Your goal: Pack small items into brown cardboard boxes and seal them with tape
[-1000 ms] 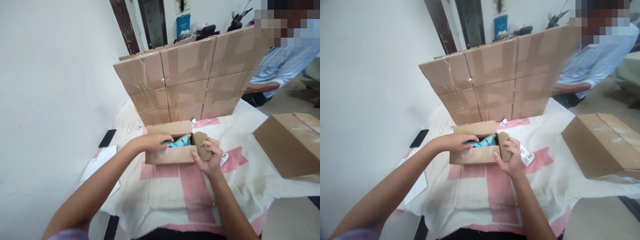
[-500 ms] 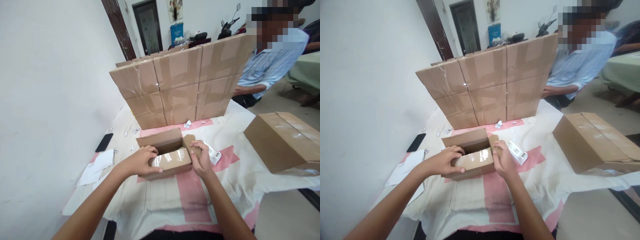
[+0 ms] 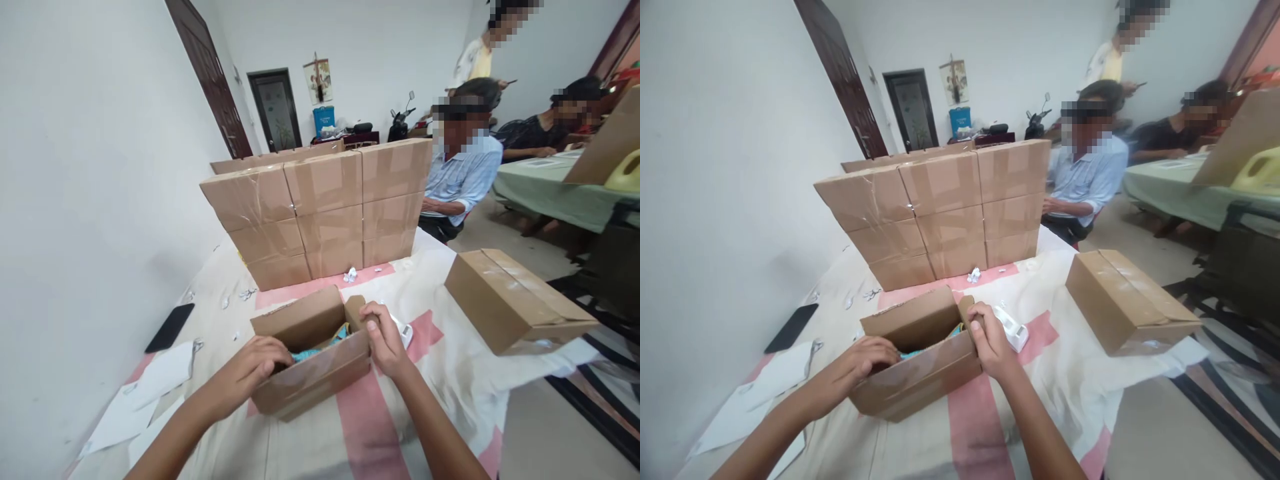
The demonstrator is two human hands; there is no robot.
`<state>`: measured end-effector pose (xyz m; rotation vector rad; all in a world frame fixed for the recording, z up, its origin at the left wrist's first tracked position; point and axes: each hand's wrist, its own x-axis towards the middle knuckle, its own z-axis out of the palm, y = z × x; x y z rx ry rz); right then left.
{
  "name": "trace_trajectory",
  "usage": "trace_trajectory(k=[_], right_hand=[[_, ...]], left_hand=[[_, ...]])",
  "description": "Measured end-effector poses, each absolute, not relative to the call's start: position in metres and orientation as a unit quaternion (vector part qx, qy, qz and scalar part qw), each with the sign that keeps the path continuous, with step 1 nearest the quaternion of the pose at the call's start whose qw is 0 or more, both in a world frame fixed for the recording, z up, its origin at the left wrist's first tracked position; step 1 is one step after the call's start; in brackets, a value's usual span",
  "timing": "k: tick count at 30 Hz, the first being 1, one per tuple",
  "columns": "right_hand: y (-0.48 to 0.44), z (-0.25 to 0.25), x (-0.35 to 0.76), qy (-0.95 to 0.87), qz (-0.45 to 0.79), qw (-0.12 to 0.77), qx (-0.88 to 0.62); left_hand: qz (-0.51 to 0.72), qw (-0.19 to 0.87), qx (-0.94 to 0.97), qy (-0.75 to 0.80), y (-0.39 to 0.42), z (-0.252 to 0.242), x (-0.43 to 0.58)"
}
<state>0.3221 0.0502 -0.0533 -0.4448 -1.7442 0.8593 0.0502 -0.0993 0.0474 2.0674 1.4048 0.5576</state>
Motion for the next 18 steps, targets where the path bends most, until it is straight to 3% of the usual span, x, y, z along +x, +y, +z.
trace_trajectory(k=[7,10,18], right_hand=[[0.048,-0.043,0.321,-0.772,0.352,0.505,-0.161],[0.048,-0.038,0.321,-0.798,0.33,0.48,-0.156],[0.048,-0.029,0.324,-0.811,0.371,0.428,-0.147]], left_hand=[[0.114,0.202,0.804,0.548,-0.099,0.05,0.053],[0.172,0.185,0.804,0.538,-0.1,0.041,0.049],[0.335,0.014,0.806,0.488,-0.122,0.0,0.045]])
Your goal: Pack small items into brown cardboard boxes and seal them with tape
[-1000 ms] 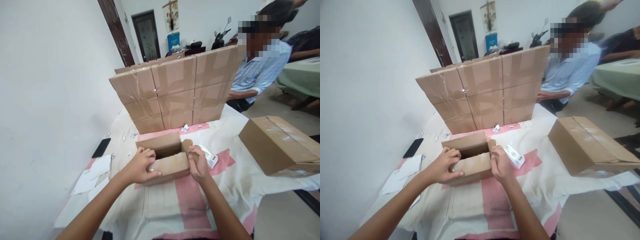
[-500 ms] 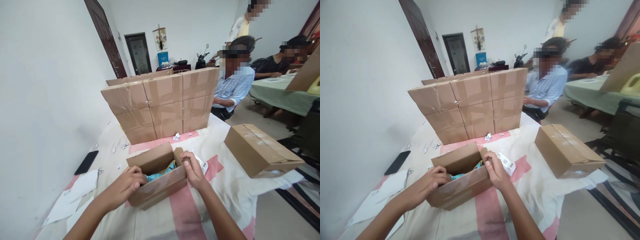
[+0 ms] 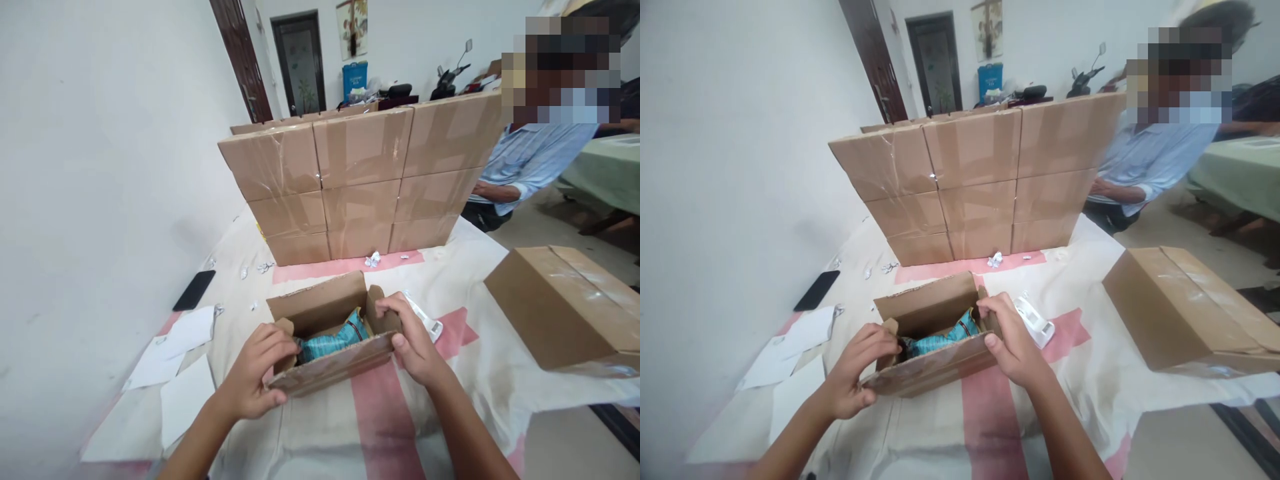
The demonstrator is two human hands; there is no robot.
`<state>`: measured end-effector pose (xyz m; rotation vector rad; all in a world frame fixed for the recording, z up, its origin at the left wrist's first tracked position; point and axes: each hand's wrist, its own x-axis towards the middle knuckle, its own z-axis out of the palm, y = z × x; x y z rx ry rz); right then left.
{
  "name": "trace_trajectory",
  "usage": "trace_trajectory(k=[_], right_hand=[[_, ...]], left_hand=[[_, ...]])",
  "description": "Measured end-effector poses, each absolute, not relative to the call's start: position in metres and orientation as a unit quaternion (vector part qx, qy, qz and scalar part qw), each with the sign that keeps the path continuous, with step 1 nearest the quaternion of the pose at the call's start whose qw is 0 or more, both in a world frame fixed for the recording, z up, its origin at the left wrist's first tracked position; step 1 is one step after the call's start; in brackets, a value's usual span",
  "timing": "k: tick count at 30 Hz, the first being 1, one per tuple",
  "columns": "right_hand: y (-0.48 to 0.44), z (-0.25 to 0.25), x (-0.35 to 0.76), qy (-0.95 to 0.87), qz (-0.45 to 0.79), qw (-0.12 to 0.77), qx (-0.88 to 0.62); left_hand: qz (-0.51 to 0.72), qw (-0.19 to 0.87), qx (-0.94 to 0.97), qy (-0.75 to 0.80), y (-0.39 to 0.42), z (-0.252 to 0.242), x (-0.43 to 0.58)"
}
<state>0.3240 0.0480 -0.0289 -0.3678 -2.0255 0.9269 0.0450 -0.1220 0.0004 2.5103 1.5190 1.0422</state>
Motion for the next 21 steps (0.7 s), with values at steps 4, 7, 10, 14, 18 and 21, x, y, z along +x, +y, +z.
trace_trajectory(k=[4,7,10,14,18,21], right_hand=[[0.043,-0.032,0.319,-0.815,0.41,0.39,-0.124],[0.039,-0.038,0.317,-0.806,0.432,0.383,-0.127],[0.036,-0.043,0.316,-0.791,0.417,0.406,-0.189],[0.032,-0.044,0.31,-0.766,0.43,0.387,-0.278],[0.029,-0.049,0.302,-0.739,0.432,0.438,-0.274],[0.03,-0.056,0.3,-0.759,0.37,0.48,-0.24]], left_hand=[[0.316,-0.003,0.817,0.482,-0.131,-0.018,0.051],[0.359,0.05,0.794,0.487,-0.135,-0.034,0.055],[0.443,0.069,0.692,0.565,-0.133,-0.047,0.06],[0.542,0.157,0.523,0.639,-0.124,-0.06,0.066],[0.562,0.14,0.522,0.626,-0.117,-0.063,0.06],[0.464,0.057,0.599,0.65,-0.119,-0.053,0.053]])
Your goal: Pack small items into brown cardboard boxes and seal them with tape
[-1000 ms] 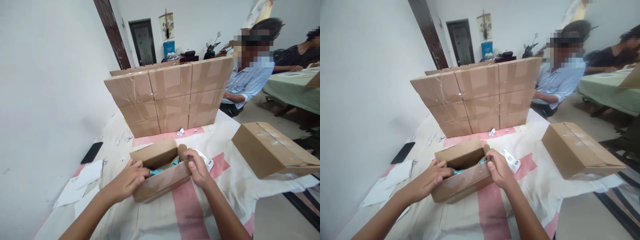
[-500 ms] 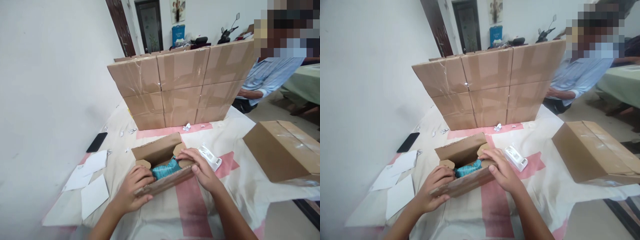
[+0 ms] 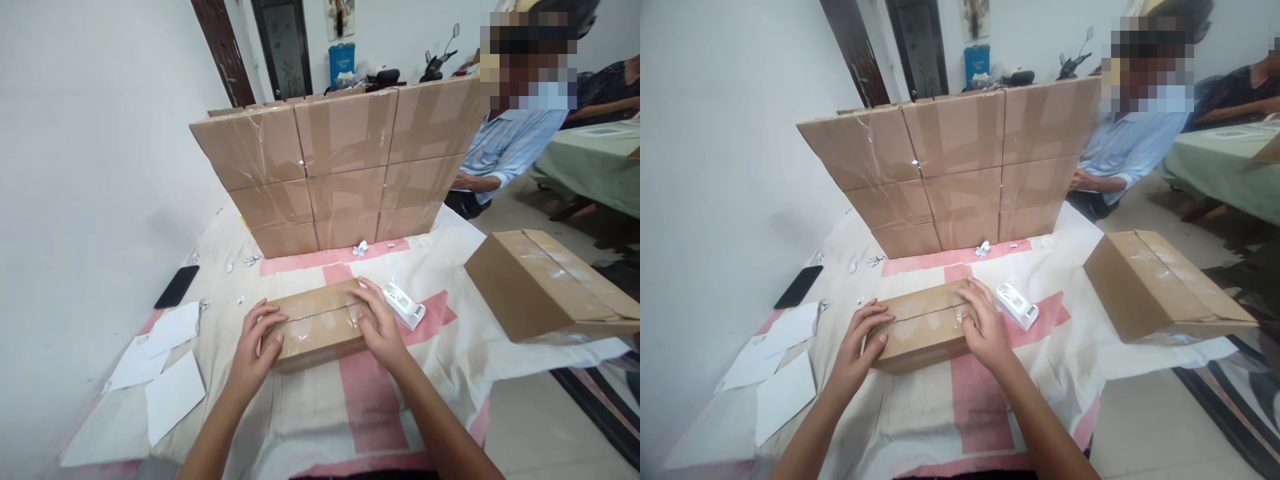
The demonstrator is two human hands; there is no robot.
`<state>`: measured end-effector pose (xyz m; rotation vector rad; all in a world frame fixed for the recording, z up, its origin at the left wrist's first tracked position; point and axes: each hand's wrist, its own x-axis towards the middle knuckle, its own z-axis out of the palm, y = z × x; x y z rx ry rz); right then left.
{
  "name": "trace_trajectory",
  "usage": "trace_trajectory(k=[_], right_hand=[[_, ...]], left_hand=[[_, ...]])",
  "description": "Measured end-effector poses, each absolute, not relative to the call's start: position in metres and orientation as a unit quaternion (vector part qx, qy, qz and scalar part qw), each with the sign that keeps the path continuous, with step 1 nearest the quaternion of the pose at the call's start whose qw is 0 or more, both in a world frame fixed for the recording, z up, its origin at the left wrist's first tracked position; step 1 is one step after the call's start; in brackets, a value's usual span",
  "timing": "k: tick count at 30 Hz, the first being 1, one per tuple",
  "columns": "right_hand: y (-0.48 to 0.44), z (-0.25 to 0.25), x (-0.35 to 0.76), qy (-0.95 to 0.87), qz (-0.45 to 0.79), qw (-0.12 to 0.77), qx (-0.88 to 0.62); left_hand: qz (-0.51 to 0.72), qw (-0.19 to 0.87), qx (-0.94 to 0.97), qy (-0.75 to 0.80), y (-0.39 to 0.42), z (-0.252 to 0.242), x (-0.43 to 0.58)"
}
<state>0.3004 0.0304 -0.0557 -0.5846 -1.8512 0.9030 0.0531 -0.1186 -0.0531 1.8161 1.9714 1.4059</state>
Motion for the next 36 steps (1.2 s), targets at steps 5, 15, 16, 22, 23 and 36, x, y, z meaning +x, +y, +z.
trace_trajectory(k=[5,15,16,22,23,36], right_hand=[[0.036,-0.058,0.303,-0.807,0.288,0.466,-0.22],[0.051,-0.05,0.358,-0.754,0.344,0.457,-0.323],[0.058,-0.054,0.372,-0.721,0.345,0.472,-0.371],[0.099,-0.067,0.426,-0.642,0.458,0.332,-0.517],[0.102,-0.066,0.428,-0.65,0.472,0.309,-0.508],[0.142,-0.061,0.405,-0.684,0.508,0.153,-0.501]], left_hand=[[0.274,-0.093,0.674,0.68,-0.127,-0.028,0.064],[0.159,-0.141,0.667,0.714,-0.111,-0.031,0.092],[0.155,-0.131,0.664,0.72,-0.105,-0.029,0.087],[0.111,-0.084,0.652,0.745,-0.081,-0.002,0.072],[0.112,-0.099,0.654,0.741,-0.08,0.003,0.079],[0.344,0.014,0.714,0.61,0.036,-0.099,0.281]])
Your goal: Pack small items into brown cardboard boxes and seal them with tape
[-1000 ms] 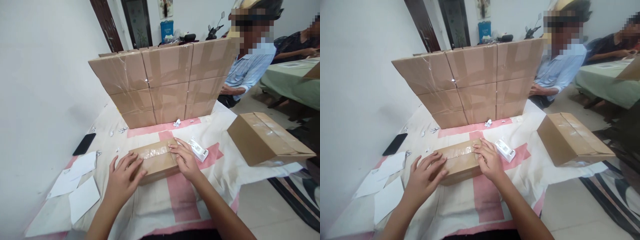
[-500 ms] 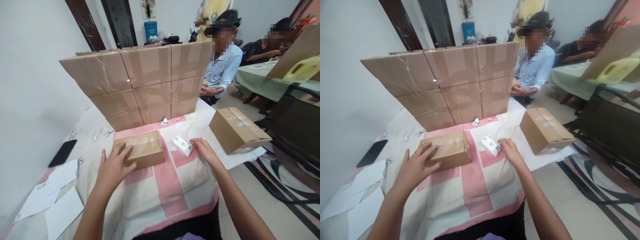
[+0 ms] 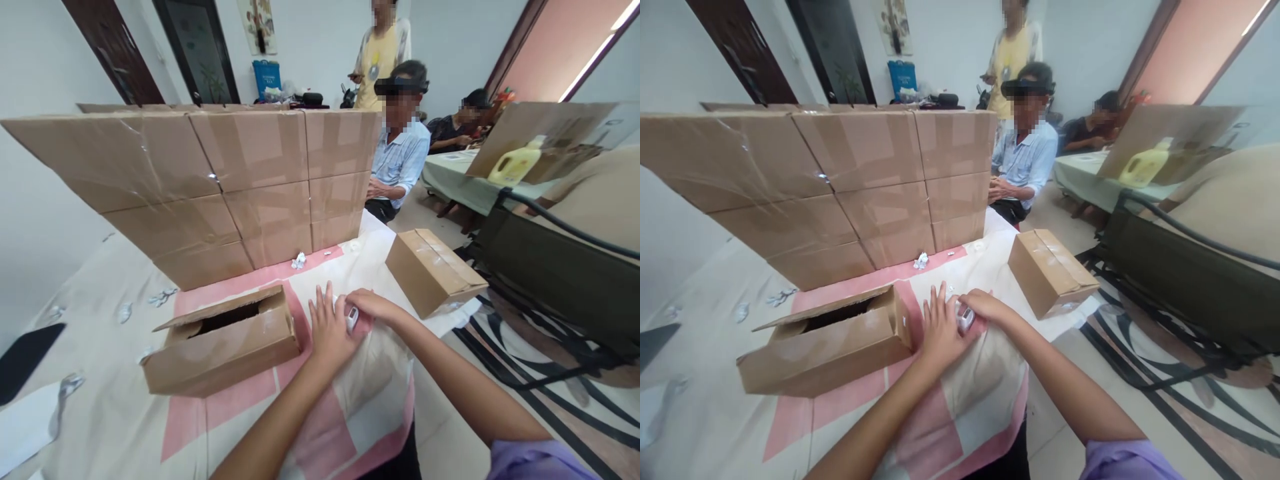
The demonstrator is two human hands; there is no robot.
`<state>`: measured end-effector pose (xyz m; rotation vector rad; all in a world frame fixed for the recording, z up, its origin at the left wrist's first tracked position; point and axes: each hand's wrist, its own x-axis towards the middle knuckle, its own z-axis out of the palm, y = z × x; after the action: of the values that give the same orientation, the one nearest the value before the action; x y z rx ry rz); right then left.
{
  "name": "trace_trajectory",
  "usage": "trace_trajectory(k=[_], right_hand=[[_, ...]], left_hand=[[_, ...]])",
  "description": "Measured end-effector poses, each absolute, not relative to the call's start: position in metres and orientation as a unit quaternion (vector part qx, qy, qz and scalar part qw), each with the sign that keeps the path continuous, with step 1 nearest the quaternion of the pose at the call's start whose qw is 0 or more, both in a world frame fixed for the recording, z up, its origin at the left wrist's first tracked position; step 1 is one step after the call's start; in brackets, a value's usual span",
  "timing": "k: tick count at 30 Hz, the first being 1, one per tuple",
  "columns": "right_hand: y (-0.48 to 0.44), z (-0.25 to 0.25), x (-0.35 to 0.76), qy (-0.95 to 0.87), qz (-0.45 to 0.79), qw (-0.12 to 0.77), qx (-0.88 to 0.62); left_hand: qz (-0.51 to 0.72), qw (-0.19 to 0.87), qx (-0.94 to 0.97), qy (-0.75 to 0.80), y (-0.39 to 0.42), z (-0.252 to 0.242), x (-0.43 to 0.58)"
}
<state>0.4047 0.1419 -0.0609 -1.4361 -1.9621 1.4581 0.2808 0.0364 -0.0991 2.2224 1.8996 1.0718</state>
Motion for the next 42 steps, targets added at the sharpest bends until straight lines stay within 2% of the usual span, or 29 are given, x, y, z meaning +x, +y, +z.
trace_trajectory(k=[5,12,15,22,35,42], right_hand=[[0.131,-0.05,0.4,-0.67,0.524,0.177,-0.495],[0.1,-0.03,0.421,-0.679,0.48,0.247,-0.498],[0.086,-0.04,0.435,-0.663,0.476,0.271,-0.511],[0.079,-0.074,0.435,-0.517,0.605,0.305,-0.523],[0.082,-0.097,0.428,-0.469,0.645,0.342,-0.497],[0.078,-0.095,0.43,-0.486,0.637,0.351,-0.484]], left_hand=[[0.427,0.012,0.696,0.577,0.065,-0.124,0.265],[0.429,0.034,0.686,0.587,0.059,-0.123,0.265],[0.426,0.039,0.687,0.588,0.06,-0.123,0.264],[0.428,0.04,0.684,0.589,0.059,-0.123,0.263],[0.442,-0.001,0.692,0.571,0.062,-0.126,0.263],[0.446,0.077,0.634,0.627,0.062,-0.129,0.263]])
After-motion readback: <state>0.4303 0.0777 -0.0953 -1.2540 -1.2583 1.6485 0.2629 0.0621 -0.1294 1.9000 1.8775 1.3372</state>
